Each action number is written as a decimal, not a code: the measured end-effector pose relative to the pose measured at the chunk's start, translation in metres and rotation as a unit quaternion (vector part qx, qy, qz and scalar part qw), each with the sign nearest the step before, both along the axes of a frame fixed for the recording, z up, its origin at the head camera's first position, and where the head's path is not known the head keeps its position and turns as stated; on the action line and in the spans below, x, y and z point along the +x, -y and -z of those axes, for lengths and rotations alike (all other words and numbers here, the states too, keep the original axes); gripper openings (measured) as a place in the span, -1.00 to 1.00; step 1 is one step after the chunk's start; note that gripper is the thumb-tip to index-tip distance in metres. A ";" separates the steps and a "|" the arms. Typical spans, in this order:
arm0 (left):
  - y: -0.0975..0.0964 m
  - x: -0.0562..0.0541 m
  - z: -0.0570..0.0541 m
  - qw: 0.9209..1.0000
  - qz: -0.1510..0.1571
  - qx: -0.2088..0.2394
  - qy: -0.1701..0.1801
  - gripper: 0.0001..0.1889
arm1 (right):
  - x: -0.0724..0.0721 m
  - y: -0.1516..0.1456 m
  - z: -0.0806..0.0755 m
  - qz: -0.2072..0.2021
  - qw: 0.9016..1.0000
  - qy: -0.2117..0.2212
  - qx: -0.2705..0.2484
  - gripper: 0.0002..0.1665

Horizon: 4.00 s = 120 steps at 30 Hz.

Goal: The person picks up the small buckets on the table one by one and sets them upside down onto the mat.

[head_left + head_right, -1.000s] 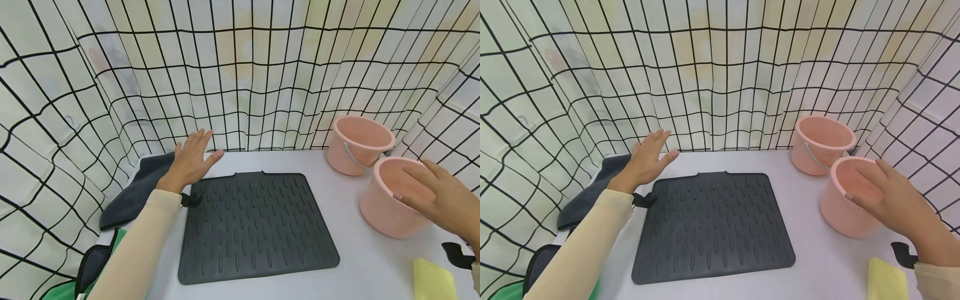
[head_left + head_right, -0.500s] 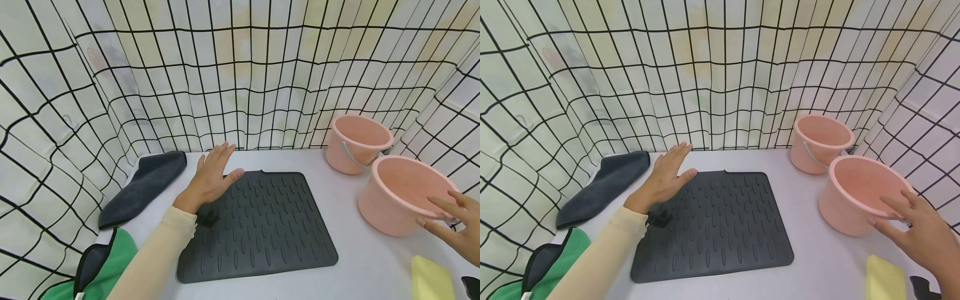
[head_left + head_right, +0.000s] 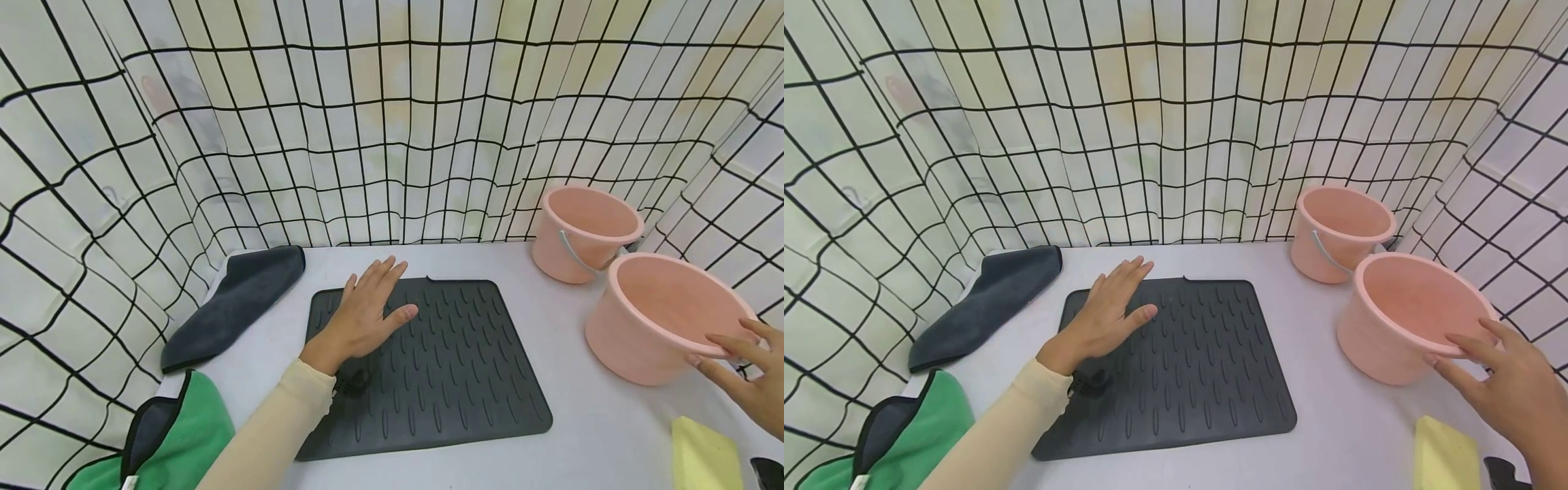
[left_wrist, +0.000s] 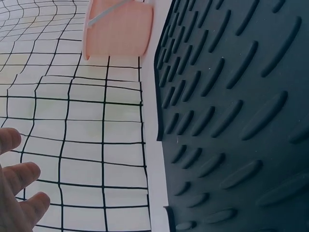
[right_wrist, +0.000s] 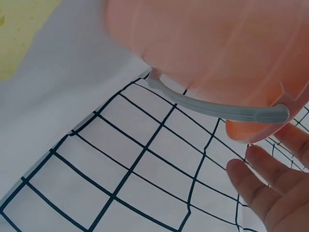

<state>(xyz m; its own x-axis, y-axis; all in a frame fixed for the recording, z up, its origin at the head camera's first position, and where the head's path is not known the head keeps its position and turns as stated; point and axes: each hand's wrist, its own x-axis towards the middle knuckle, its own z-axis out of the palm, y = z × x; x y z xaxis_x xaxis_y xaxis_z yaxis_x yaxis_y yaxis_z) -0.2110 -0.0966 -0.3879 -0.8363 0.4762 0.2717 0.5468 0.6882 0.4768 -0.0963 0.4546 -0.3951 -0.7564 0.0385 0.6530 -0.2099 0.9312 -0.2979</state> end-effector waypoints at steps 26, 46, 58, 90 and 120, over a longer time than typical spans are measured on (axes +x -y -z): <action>-0.007 0.011 0.020 0.999 0.028 0.012 0.025 -0.06 | -0.015 -0.015 0.020 -0.059 0.988 -0.140 -0.036 0.30; -0.013 0.013 0.024 0.999 0.032 0.028 0.032 0.02 | 0.000 0.026 -0.005 -0.127 0.970 -0.100 -0.179 -0.49; -0.024 0.017 0.027 0.997 0.062 0.042 0.036 0.12 | 0.005 0.072 -0.038 -0.281 0.916 -0.084 -0.274 -0.30; -0.066 0.039 0.039 0.951 0.123 0.245 0.140 0.46 | 0.006 0.168 -0.051 -0.293 0.803 0.022 -0.518 -0.60; -0.051 0.038 0.030 0.956 0.084 0.280 0.023 0.48 | -0.016 0.196 -0.021 -0.293 0.630 0.120 -0.709 -0.67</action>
